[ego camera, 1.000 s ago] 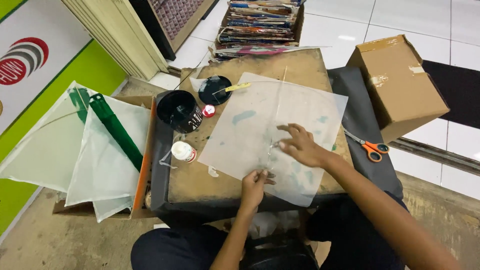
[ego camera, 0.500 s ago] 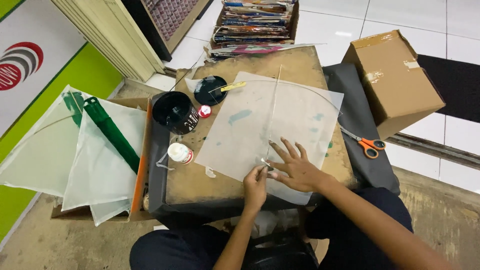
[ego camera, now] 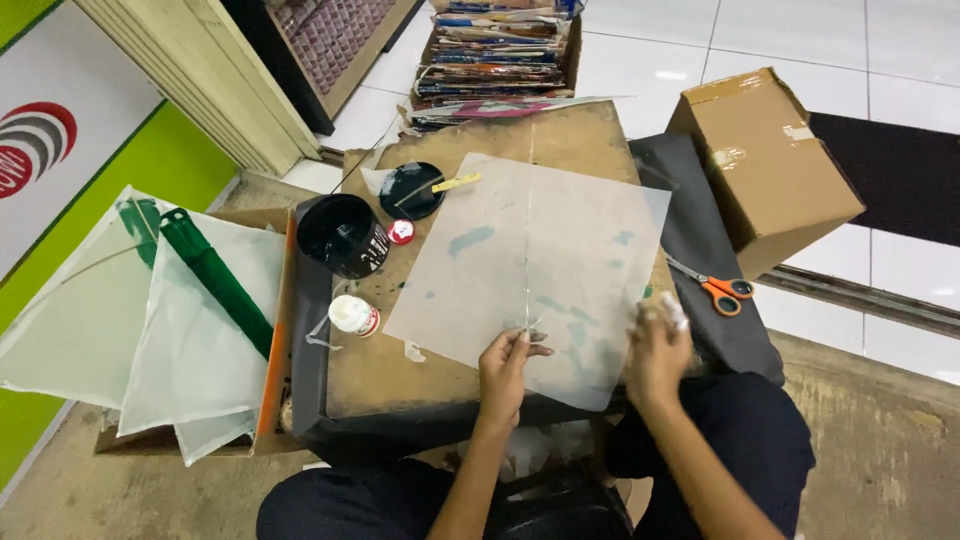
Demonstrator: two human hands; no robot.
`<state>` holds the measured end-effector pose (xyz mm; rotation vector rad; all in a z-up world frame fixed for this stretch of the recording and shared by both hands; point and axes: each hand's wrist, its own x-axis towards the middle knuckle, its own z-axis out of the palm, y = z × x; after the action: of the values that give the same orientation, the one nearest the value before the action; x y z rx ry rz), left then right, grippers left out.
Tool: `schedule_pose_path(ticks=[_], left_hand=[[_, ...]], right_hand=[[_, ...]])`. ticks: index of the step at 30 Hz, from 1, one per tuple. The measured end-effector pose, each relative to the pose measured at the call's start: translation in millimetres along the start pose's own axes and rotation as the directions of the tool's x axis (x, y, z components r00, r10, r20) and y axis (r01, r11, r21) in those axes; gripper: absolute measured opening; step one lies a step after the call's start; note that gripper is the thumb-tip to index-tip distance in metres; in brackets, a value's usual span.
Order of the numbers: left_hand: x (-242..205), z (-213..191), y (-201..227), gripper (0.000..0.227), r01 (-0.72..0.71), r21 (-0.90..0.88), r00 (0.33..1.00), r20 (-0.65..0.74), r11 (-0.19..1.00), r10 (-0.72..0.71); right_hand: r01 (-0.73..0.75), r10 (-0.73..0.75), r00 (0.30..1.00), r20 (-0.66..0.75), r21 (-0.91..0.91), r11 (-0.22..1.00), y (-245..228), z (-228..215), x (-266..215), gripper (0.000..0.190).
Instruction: The person is assembling a kite by applying glue to the frame and pressing the paper onto it.
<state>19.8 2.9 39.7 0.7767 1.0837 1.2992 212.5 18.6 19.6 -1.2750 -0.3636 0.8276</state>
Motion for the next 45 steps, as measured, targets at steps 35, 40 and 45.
schedule_pose_path(ticks=[35,40,45], left_hand=[[2.5,-83.1,31.4,0.057,0.284,-0.55,0.929,-0.044,0.785,-0.367],[-5.4,-80.9,49.4,0.052,0.137,-0.431,0.922,-0.274,0.892,-0.274],[-5.3,-82.3,50.2,0.044,0.128,-0.21,0.908,-0.369,0.969,-0.2]], right_hand=[[0.432,0.14,0.776,0.615,-0.679,0.593,-103.1,51.5,-22.4,0.058],[0.362,0.192,0.784,0.59,-0.686,0.631,-62.2,40.3,-11.3,0.059],[0.294,0.259,0.793,0.551,-0.72,0.629,-34.5,44.2,-9.5,0.056]])
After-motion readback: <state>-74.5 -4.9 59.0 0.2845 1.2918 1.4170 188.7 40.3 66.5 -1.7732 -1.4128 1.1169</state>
